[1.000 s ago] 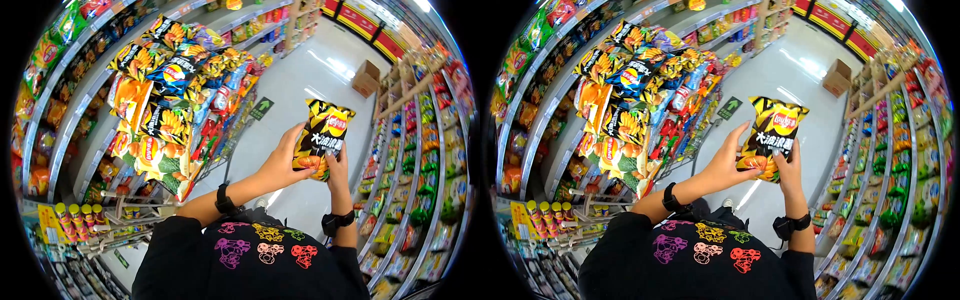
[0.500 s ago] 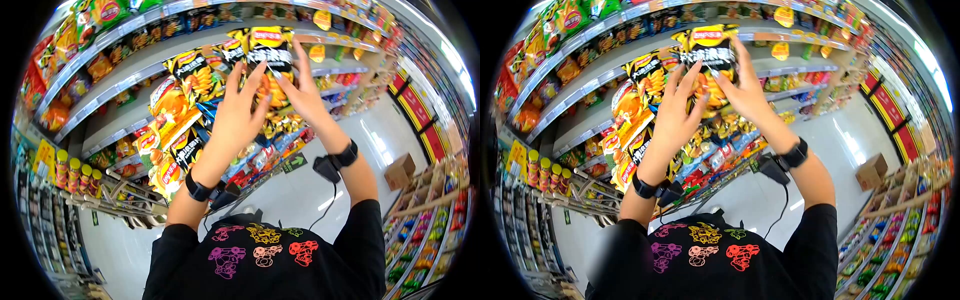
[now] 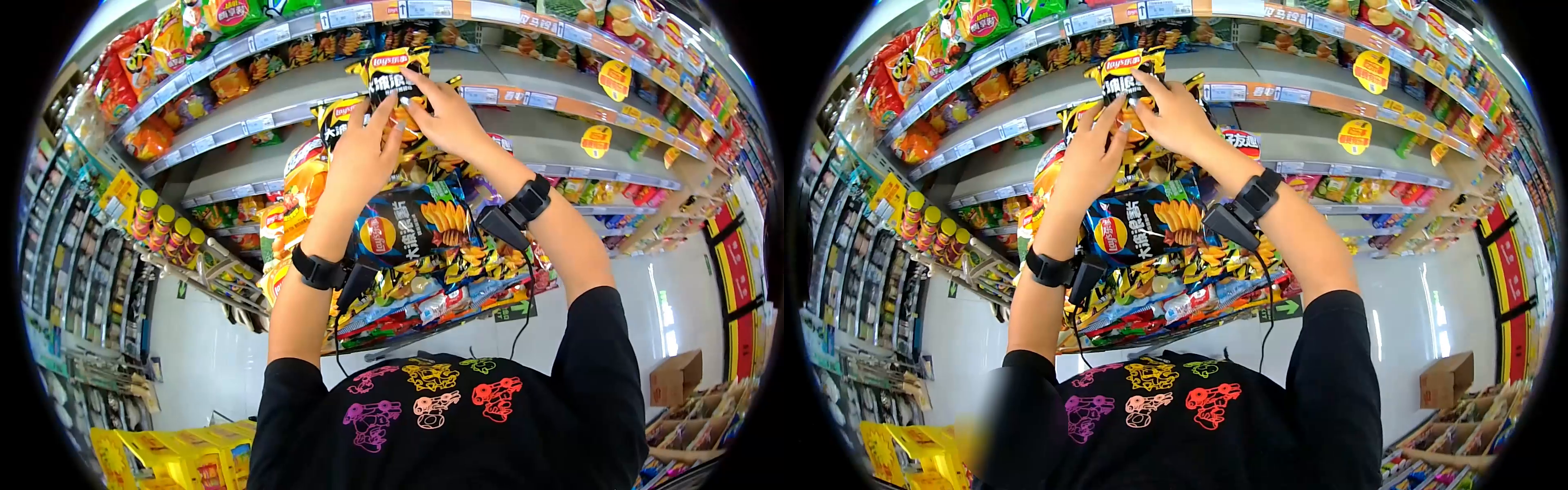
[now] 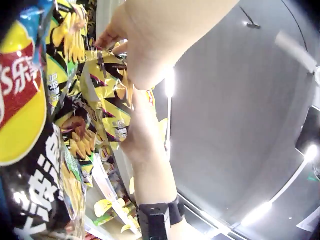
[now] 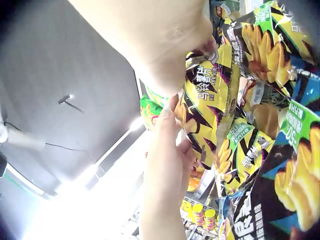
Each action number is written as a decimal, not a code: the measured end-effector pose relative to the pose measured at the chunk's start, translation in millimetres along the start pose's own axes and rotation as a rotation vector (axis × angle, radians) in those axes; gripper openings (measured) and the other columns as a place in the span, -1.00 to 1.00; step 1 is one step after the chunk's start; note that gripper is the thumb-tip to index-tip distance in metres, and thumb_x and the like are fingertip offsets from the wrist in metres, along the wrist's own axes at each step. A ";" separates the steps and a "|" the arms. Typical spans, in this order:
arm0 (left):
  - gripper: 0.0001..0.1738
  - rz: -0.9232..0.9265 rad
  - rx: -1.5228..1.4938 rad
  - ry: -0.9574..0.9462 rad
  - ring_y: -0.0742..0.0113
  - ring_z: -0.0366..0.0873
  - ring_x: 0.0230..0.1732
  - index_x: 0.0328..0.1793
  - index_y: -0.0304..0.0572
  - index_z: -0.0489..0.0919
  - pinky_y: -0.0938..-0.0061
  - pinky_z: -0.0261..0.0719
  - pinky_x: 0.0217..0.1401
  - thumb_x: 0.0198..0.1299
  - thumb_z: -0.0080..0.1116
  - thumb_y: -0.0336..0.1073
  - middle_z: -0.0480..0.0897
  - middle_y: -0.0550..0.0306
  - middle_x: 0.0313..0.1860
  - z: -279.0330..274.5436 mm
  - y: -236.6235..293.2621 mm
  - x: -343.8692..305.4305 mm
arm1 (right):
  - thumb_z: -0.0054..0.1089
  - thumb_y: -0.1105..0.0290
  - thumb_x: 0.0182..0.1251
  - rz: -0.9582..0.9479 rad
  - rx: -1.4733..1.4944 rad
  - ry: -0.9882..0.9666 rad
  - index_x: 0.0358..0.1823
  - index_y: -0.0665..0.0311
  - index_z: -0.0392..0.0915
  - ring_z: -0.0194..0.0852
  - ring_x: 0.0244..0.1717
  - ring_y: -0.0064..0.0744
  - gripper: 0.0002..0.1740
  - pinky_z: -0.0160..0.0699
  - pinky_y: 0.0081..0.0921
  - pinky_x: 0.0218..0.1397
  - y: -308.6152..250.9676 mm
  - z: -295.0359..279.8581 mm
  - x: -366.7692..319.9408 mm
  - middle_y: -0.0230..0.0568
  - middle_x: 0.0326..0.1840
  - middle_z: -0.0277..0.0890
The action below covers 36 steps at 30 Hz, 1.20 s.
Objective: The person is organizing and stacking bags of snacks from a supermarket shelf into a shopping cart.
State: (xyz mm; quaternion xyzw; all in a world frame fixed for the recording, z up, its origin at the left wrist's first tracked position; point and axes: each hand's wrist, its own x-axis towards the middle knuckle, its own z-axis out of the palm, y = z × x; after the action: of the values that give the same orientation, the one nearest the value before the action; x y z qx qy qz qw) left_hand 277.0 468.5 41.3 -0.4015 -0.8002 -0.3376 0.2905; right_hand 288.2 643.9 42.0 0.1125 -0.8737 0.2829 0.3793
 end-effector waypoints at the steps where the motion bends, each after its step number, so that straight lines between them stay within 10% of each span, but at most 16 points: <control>1: -0.52 -0.021 0.007 -0.013 -0.29 0.47 0.04 0.31 0.01 0.37 0.12 0.51 0.02 0.27 -0.01 -0.13 0.36 -0.42 0.18 2.6 0.6 2.0 | 0.00 0.16 0.30 -0.005 -0.019 -0.034 0.34 -0.06 0.24 0.40 -0.07 0.12 -0.44 0.39 -0.19 0.05 4.6 -2.1 1.6 0.20 -0.19 0.43; 18: -0.39 -0.139 0.305 -0.005 -0.13 0.08 0.42 0.44 0.19 0.23 -0.08 -0.02 0.36 0.24 -0.04 -0.06 0.17 -0.19 0.41 25.5 11.8 -13.5 | -0.04 0.17 0.35 -0.153 -0.173 -0.012 0.36 -0.08 0.22 -0.06 0.40 0.16 -0.46 -0.14 0.00 0.43 16.7 -0.5 -20.6 -0.04 0.43 0.09; 36: -0.32 -0.165 0.224 0.110 -0.17 -0.04 0.47 0.46 -0.14 0.11 -0.04 -0.18 0.44 0.25 -0.04 -0.11 0.11 -0.24 0.43 25.1 37.8 -23.4 | 0.06 0.15 0.28 -0.142 0.024 0.108 0.33 0.26 0.21 0.02 0.38 0.16 -0.37 -0.08 -0.06 0.42 46.0 -43.0 -42.3 0.06 0.32 0.23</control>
State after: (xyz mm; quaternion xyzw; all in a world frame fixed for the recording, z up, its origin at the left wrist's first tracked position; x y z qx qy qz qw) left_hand 315.8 494.4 20.6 -0.2803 -0.8461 -0.2904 0.3482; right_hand 324.0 705.5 16.3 0.1633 -0.8384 0.2715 0.4436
